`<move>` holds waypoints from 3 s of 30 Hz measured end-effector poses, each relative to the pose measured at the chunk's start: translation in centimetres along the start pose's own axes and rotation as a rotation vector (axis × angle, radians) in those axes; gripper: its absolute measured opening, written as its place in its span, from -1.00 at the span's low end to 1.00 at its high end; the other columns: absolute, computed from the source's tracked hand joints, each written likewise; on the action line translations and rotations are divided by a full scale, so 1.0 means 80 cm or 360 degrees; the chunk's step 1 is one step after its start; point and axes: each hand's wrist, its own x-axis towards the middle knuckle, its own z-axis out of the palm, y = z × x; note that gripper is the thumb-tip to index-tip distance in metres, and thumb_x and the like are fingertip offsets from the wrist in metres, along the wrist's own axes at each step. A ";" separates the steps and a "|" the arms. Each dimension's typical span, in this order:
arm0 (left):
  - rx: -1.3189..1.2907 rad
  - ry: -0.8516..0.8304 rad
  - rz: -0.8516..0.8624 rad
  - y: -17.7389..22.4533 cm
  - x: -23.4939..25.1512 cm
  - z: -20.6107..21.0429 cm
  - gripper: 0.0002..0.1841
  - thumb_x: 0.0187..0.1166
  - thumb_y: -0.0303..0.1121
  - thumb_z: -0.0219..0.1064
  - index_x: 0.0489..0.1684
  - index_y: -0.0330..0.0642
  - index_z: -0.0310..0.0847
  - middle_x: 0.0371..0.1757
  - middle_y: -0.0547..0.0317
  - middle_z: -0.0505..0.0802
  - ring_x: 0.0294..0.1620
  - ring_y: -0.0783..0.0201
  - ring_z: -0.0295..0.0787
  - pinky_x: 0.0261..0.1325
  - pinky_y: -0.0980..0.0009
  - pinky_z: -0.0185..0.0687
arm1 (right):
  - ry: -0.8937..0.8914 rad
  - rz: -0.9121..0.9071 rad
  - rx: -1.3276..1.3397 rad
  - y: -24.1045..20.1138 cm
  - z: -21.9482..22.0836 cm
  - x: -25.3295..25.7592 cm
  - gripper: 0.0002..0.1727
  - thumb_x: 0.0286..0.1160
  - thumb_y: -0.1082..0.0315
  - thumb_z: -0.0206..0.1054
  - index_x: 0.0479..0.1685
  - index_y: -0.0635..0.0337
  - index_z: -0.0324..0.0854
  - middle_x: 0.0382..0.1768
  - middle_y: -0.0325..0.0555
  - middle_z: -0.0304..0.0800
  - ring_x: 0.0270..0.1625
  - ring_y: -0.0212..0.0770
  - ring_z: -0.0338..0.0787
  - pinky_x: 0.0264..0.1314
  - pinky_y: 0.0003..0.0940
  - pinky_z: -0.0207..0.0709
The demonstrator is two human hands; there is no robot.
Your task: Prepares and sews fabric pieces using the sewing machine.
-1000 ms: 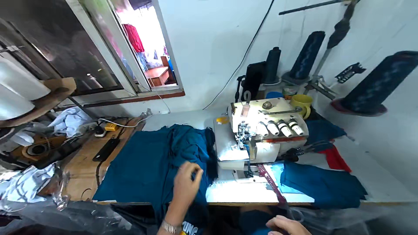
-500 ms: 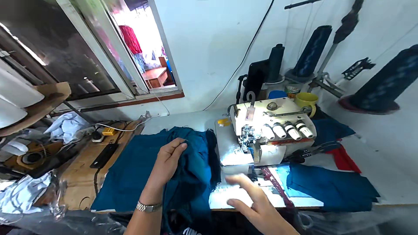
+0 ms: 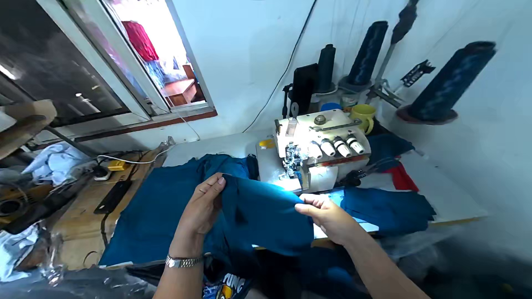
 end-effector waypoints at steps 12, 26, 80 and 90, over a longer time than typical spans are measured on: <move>0.0703 -0.0867 0.0068 -0.160 -0.068 0.066 -0.69 0.78 -0.34 0.08 0.02 -0.21 0.80 0.01 0.26 0.87 0.07 0.50 0.73 0.27 0.43 0.61 | 0.0397 -0.0217 -0.1113 0.067 -0.114 -0.126 -0.79 0.57 0.41 0.26 -0.19 0.11 0.86 -0.29 -0.29 0.85 -0.20 -0.42 0.77 -0.05 -0.34 0.66; 0.0986 -0.1527 -0.0173 -0.287 -0.120 0.152 -0.78 0.63 -0.35 0.35 0.03 -0.30 0.74 0.06 -0.15 0.78 0.18 0.01 0.70 0.38 0.16 0.56 | 0.0762 -0.0186 -0.1351 0.257 -0.110 -0.223 -0.73 0.30 0.47 0.24 -0.20 0.13 0.87 -0.09 -0.10 0.87 0.09 -0.08 0.78 0.22 -0.13 0.64; 0.1801 -0.0978 0.0429 -0.318 -0.119 0.131 -0.76 0.61 -0.46 0.23 0.07 -0.25 0.78 0.08 -0.15 0.88 0.27 -0.17 0.80 0.47 -0.12 0.56 | 0.0256 0.0179 -0.0884 0.247 -0.106 -0.193 -0.64 0.55 0.10 0.34 -0.13 0.29 0.75 -0.14 0.00 0.74 0.00 -0.23 0.69 0.15 -0.31 0.53; 0.1667 -0.0779 0.1152 -0.295 -0.103 0.159 -0.79 0.51 -0.60 0.24 -0.12 -0.14 0.76 -0.20 0.08 0.85 -0.11 0.09 0.83 0.07 0.17 0.75 | 0.0247 0.0218 -0.0699 0.243 -0.104 -0.187 -0.70 0.50 0.15 0.39 -0.23 0.28 0.70 -0.19 -0.16 0.69 -0.13 -0.46 0.61 -0.01 -0.54 0.48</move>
